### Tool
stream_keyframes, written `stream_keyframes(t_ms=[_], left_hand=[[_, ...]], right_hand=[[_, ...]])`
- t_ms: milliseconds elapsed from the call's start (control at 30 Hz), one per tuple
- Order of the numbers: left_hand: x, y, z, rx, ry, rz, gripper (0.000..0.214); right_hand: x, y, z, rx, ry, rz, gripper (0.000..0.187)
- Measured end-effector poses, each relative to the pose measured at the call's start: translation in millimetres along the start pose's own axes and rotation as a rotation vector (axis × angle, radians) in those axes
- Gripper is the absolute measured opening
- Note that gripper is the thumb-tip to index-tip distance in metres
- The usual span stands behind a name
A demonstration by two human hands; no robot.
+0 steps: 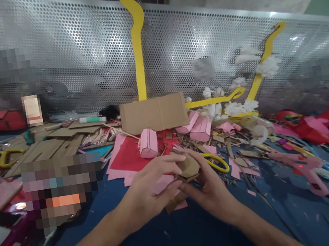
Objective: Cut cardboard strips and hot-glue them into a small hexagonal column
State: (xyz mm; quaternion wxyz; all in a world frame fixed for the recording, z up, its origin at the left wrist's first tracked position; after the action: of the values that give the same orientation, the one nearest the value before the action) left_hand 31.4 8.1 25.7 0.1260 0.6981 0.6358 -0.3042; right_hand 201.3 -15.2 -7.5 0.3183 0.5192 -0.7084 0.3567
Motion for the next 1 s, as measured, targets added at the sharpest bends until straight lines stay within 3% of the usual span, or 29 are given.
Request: stream_keyframes(t_ms=[133,367,1000], left_hand=[[-5.5,-2.5,1.0,-0.030,0.132,-0.022,0.027],[-11.8,-0.9,2.7,-0.038,0.224,-0.050,0.024],[-11.9,2.9,1.9,0.019,0.110,-0.026,0.022]], right_hand=[[3.6,-0.6,1.5,0.013,-0.034,0.020,0.072],[7.9,2.0,1.8,0.040,-0.074,0.051,0.087],[16.0,10.5,7.3,0.146,0.012,-0.070,0.070]])
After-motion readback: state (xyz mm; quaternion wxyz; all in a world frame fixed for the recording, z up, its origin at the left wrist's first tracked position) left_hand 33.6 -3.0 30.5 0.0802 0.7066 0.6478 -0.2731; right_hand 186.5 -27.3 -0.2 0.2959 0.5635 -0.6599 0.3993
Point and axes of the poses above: each hand's wrist, its own z-axis away from the middle knuckle, its own y-axis out of the palm, x = y × z, the point moved 6 cm from there along -z, towards the middle knuckle, and after that the axes turned 15 degrees about -x, right-handed, at the moved point
